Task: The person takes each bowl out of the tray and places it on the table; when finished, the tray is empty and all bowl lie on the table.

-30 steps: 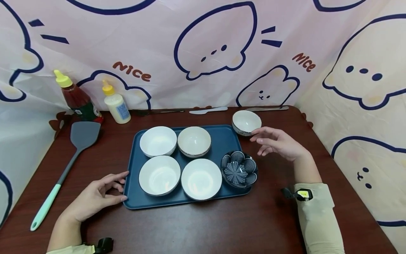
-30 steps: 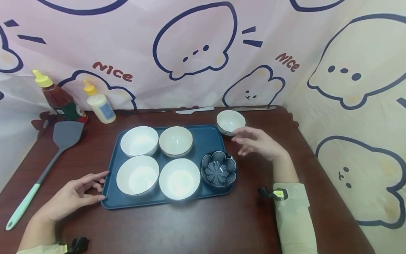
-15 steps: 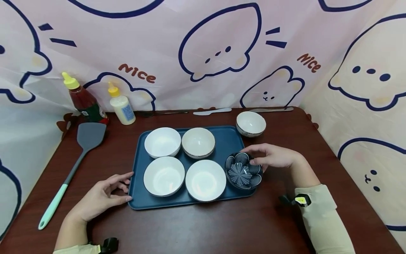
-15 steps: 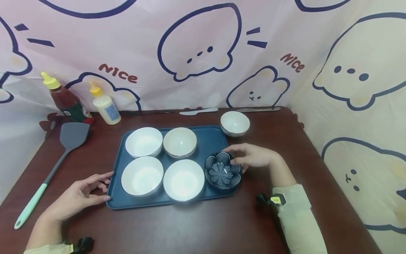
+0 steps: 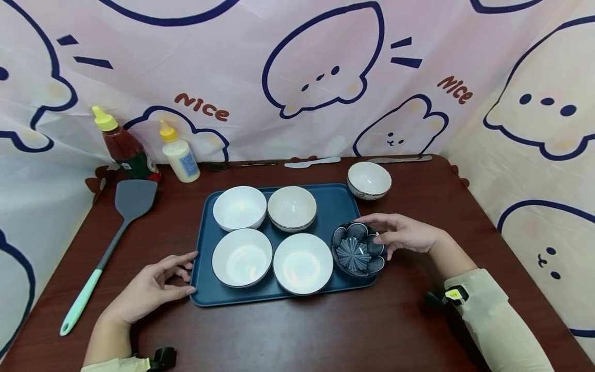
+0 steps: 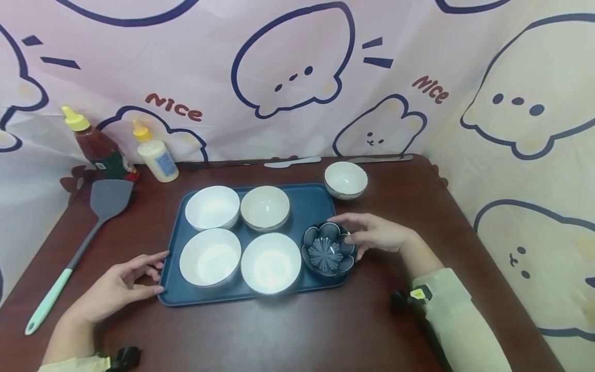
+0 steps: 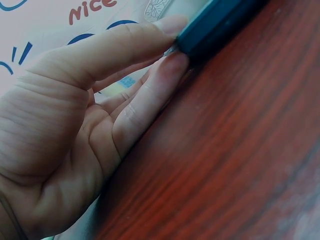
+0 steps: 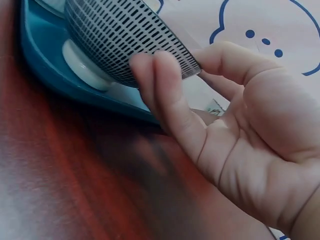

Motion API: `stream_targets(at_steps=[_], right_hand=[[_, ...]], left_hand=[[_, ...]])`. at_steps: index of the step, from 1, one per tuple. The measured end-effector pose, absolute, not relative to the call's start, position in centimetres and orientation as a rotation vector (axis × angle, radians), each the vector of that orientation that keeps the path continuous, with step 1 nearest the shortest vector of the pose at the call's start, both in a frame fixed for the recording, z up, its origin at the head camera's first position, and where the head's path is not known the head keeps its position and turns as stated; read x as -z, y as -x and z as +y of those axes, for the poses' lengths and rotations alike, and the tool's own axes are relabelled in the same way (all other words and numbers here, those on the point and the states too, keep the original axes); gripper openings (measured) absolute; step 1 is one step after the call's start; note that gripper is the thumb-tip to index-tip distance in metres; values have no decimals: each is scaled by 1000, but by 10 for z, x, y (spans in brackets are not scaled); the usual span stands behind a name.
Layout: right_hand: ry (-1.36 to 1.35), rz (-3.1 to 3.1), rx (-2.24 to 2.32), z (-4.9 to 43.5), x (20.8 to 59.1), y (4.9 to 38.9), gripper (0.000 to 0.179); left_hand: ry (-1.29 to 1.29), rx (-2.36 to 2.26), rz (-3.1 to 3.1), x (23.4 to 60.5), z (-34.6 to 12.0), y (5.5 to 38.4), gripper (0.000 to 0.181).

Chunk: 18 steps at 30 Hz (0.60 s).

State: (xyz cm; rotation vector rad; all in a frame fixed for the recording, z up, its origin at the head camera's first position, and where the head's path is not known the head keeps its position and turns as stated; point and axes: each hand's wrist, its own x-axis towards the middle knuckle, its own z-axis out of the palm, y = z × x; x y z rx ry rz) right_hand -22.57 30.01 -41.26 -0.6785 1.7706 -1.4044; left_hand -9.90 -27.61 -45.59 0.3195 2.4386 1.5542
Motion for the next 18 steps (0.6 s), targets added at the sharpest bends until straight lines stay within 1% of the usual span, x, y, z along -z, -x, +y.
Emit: stream_targets(at_steps=[10, 18], right_hand=[[592, 1682, 1585, 305, 415, 212, 55], [513, 1676, 1775, 330, 403, 207, 54]], left_hand=[[-316, -1547, 2441, 453, -277, 98, 69], [-292, -1560, 2425, 452, -276, 98, 70]])
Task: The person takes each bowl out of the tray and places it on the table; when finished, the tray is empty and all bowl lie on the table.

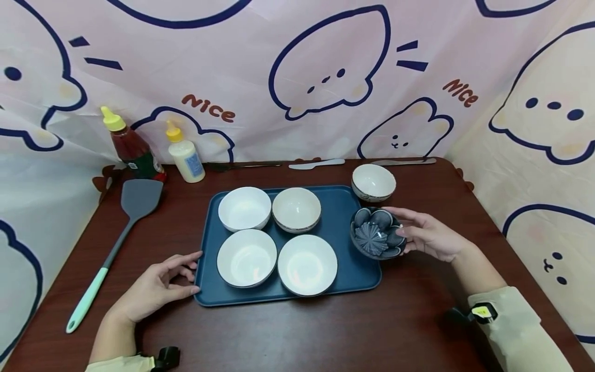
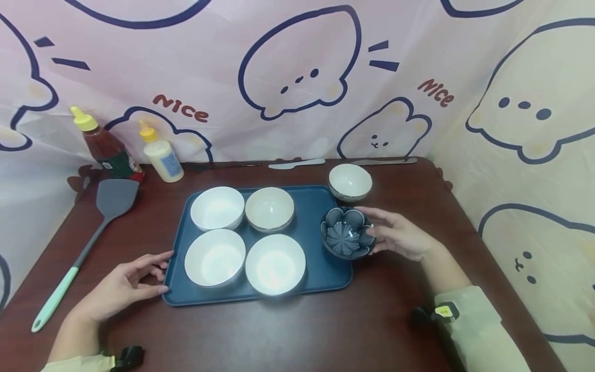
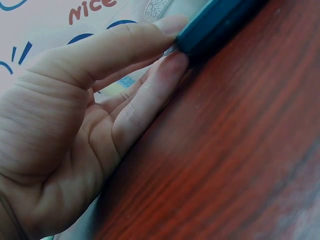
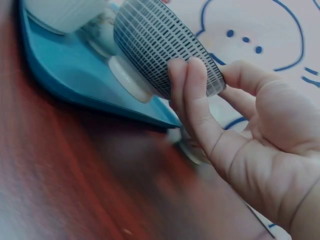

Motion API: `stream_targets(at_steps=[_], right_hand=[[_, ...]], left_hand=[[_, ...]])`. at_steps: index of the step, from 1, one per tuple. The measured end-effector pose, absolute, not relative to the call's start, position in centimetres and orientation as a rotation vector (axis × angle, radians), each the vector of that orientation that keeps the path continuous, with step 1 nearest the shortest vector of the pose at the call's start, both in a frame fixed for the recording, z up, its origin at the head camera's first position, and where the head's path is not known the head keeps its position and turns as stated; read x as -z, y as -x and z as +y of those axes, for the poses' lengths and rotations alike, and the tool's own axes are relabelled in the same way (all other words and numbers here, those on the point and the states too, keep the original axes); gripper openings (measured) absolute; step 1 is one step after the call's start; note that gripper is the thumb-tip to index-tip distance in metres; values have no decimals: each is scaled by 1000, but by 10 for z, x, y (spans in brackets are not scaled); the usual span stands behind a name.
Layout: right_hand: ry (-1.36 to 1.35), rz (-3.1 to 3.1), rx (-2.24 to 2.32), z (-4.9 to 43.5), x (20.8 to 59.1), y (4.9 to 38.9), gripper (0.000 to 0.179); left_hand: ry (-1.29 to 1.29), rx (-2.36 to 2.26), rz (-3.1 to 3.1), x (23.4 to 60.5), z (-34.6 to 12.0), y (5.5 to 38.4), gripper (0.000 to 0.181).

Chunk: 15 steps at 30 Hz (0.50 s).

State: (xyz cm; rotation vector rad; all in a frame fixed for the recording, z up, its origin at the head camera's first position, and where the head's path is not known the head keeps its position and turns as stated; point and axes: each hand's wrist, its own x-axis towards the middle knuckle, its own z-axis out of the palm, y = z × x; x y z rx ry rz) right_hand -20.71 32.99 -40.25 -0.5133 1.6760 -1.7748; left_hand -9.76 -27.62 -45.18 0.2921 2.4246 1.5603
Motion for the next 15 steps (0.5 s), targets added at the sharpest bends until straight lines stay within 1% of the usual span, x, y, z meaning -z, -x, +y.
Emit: stream_targets(at_steps=[10, 15], right_hand=[[435, 1831, 1838, 366, 385, 211, 53], [349, 1766, 1943, 378, 377, 211, 53]], left_hand=[[-259, -1541, 2422, 455, -276, 98, 70], [-267, -1541, 2428, 454, -277, 99, 70]])
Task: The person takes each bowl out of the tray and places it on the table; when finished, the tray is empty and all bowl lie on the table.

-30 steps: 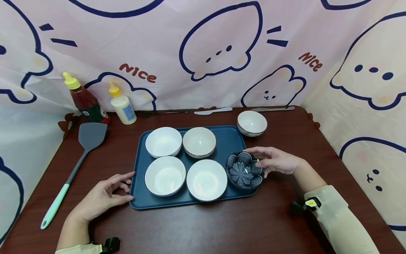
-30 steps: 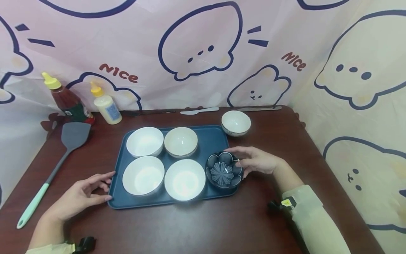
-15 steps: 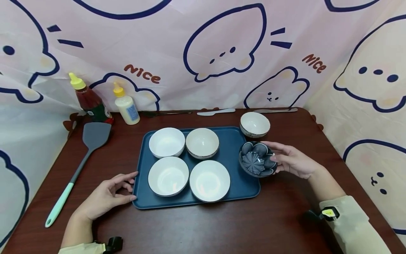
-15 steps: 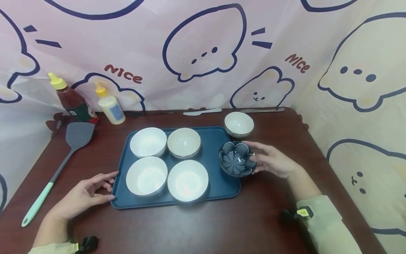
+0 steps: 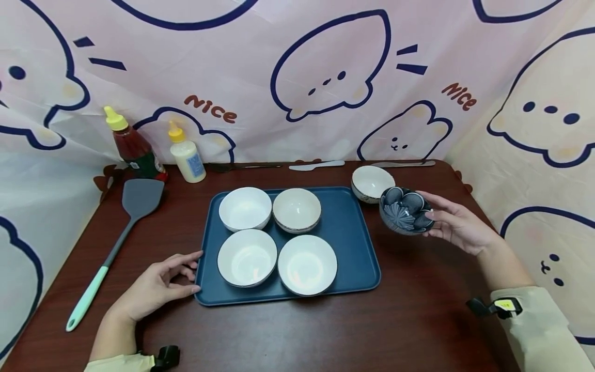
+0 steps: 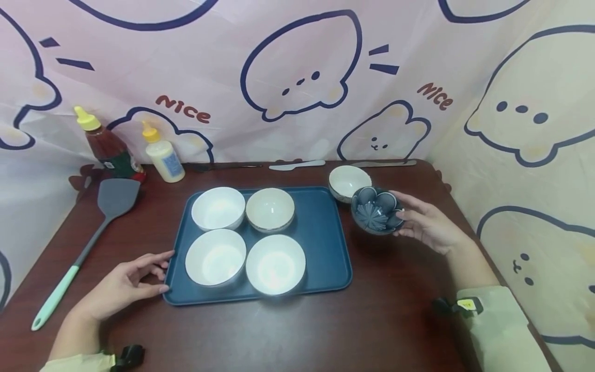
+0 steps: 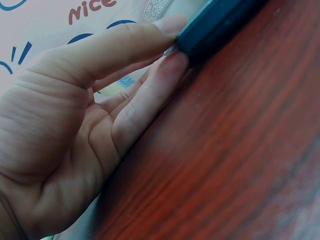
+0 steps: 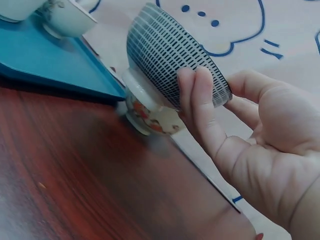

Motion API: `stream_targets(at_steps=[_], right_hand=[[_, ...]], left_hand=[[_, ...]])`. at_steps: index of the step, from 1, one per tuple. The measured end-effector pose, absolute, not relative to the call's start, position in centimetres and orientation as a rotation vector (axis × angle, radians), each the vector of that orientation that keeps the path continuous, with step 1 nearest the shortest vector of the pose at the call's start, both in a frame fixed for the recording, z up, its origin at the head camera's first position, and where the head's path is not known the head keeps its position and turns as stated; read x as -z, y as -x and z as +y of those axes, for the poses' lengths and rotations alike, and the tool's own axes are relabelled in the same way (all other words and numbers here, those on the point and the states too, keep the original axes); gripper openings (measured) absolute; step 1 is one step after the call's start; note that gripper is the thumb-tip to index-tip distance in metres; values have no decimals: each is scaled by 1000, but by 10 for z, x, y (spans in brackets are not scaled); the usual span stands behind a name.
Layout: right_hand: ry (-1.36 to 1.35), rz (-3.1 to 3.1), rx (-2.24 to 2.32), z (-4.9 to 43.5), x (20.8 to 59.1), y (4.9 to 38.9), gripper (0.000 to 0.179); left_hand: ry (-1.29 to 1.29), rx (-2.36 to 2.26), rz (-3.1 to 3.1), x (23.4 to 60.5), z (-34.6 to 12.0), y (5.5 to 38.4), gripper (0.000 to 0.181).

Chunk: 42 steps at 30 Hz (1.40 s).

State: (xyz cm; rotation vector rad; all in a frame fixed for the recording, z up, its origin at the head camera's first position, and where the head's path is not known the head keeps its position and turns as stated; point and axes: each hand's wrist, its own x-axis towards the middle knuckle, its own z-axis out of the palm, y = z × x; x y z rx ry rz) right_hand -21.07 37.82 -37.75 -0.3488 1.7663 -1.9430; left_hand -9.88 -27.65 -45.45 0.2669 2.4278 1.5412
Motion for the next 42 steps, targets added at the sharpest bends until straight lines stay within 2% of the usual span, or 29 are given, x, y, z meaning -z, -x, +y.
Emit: stream_targets(at_steps=[16, 26, 42], right_hand=[[79, 1515, 2331, 406, 372, 237, 49], [-303, 1671, 2333, 398, 377, 258, 74], [-330, 1615, 2428, 387, 399, 271, 80]], left_hand=[[-273, -1563, 2417, 452, -277, 98, 69], [-283, -1573, 2406, 451, -276, 97, 68], [-290, -1567, 2427, 451, -276, 96, 68]])
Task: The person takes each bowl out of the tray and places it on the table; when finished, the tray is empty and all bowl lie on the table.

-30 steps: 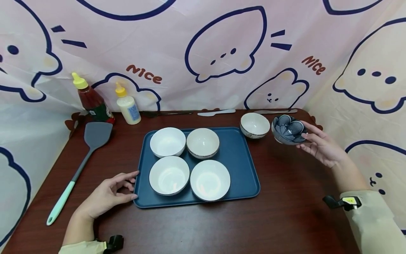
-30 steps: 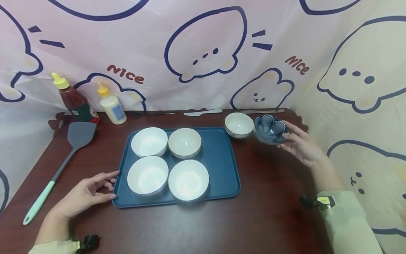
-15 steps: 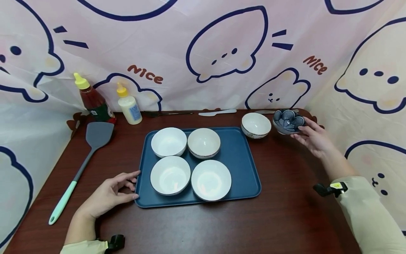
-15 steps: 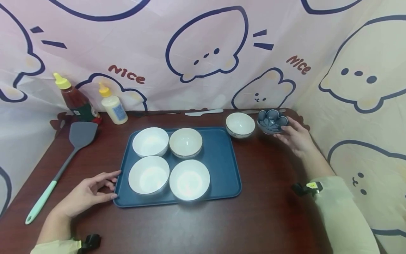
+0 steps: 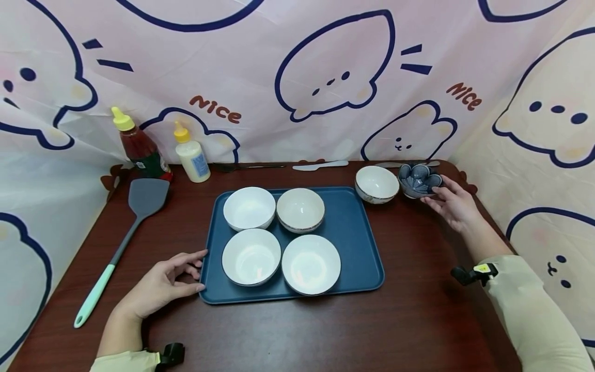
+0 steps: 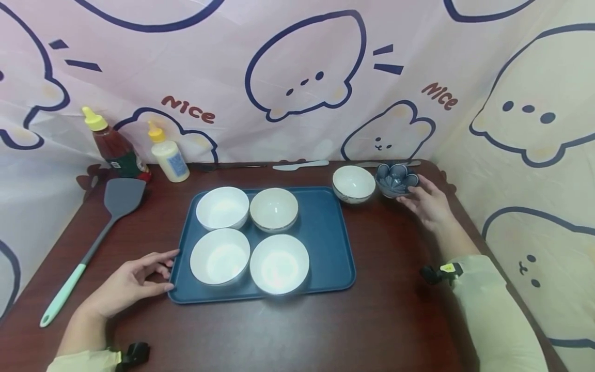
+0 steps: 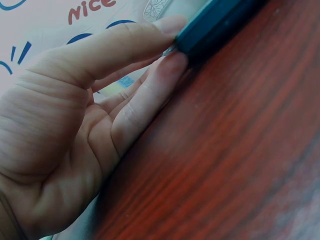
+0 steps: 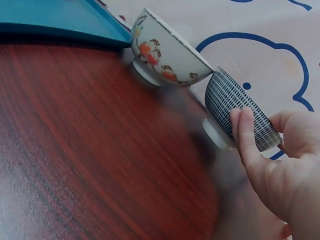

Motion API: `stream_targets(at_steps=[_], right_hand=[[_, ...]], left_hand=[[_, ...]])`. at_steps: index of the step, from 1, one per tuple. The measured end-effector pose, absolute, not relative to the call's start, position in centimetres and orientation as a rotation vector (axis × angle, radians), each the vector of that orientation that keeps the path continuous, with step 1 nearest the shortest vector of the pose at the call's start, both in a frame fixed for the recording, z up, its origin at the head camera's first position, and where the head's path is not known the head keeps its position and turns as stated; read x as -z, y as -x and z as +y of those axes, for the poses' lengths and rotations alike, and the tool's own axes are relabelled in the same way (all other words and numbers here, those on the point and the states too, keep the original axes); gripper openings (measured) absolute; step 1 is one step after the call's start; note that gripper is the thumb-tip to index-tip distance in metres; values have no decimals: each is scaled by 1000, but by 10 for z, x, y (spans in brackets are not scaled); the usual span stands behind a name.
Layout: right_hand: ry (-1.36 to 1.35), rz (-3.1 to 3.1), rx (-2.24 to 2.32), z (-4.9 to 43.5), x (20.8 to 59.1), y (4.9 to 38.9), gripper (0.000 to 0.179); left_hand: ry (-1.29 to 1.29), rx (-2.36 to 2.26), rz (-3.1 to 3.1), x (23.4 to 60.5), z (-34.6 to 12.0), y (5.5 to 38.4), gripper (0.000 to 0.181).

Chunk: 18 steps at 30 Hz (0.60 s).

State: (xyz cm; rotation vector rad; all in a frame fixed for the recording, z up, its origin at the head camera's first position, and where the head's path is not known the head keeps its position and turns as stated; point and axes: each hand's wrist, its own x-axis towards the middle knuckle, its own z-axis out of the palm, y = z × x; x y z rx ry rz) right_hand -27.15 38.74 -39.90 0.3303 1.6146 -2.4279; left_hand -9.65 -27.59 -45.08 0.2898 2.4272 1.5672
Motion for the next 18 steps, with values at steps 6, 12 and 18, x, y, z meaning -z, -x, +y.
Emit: stream_targets(at_steps=[6, 12, 18], right_hand=[[-335, 1611, 2412, 388, 403, 269, 80], [-333, 1654, 2383, 390, 407, 266, 82], [-345, 1753, 2320, 388, 408, 264, 80]], left_hand=[[-294, -1569, 2428, 451, -276, 97, 68], [-297, -1573, 2416, 451, -275, 97, 67], [-297, -1571, 2425, 451, -276, 96, 67]])
